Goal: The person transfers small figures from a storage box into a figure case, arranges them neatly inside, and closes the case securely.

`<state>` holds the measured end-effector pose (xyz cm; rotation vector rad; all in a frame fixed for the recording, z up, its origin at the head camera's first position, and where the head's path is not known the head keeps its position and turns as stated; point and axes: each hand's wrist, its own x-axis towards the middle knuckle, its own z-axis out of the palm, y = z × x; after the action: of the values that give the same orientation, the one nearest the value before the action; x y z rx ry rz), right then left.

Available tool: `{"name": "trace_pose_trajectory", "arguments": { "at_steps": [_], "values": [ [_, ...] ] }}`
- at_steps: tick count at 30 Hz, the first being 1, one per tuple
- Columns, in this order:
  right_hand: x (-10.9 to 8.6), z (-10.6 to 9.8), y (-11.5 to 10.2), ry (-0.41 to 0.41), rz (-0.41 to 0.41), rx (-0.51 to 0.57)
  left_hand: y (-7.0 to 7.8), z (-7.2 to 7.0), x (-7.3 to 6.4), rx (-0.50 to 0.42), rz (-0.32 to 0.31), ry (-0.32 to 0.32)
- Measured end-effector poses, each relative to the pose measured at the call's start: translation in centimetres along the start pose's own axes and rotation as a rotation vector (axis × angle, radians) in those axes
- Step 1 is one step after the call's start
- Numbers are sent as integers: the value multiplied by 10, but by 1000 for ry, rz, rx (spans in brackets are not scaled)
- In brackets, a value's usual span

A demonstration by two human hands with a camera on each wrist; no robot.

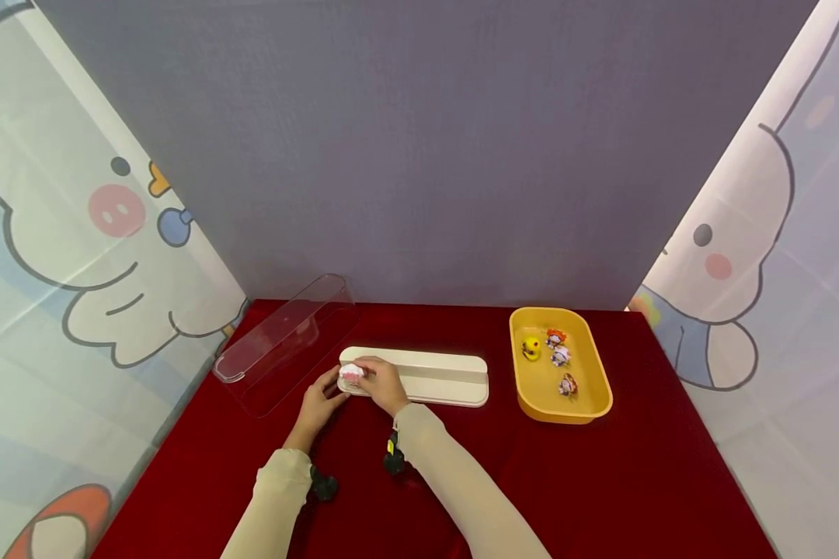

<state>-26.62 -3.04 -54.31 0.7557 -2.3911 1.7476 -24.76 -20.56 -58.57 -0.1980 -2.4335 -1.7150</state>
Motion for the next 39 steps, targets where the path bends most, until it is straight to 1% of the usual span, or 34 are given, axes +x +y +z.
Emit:
{"name": "trace_pose_trajectory", "arguments": {
  "at_steps": [2, 7, 9, 12, 16, 23, 29, 31, 34, 36, 39],
  "values": [
    [-1, -1, -2, 5, -1, 2, 1, 1, 0, 7, -1, 1],
    [-8, -10, -24, 8, -44, 15, 1, 2, 0, 11, -13, -4],
    [-11, -14, -33, -1, -34, 30, 0, 2, 0, 5, -8, -11],
    [-14, -16, -36, -16, -1, 55, -1, 2, 0, -6, -5, -15],
    [-16, -19, -37, -8, 13, 98, -2, 1, 0, -2, -14, -7],
    [-17, -25, -32, 57, 51, 149, -1, 2, -1, 19, -18, -15],
    [-17, -32, -28, 102, 50, 186, 2, 1, -3, 3, -41, -5],
    [-17, -35, -29, 118, 51, 201, 3, 1, -2, -3, -37, -4],
    [-17, -39, -30, 119, 76, 219, 2, 0, 0, -10, -37, 3],
    [-17, -42, -30, 120, 98, 236, 1, 0, 1, 1, -33, 5],
    [-17, -47, -31, 126, 129, 258, 0, 0, 1, 4, -48, -3]
  ]
}}
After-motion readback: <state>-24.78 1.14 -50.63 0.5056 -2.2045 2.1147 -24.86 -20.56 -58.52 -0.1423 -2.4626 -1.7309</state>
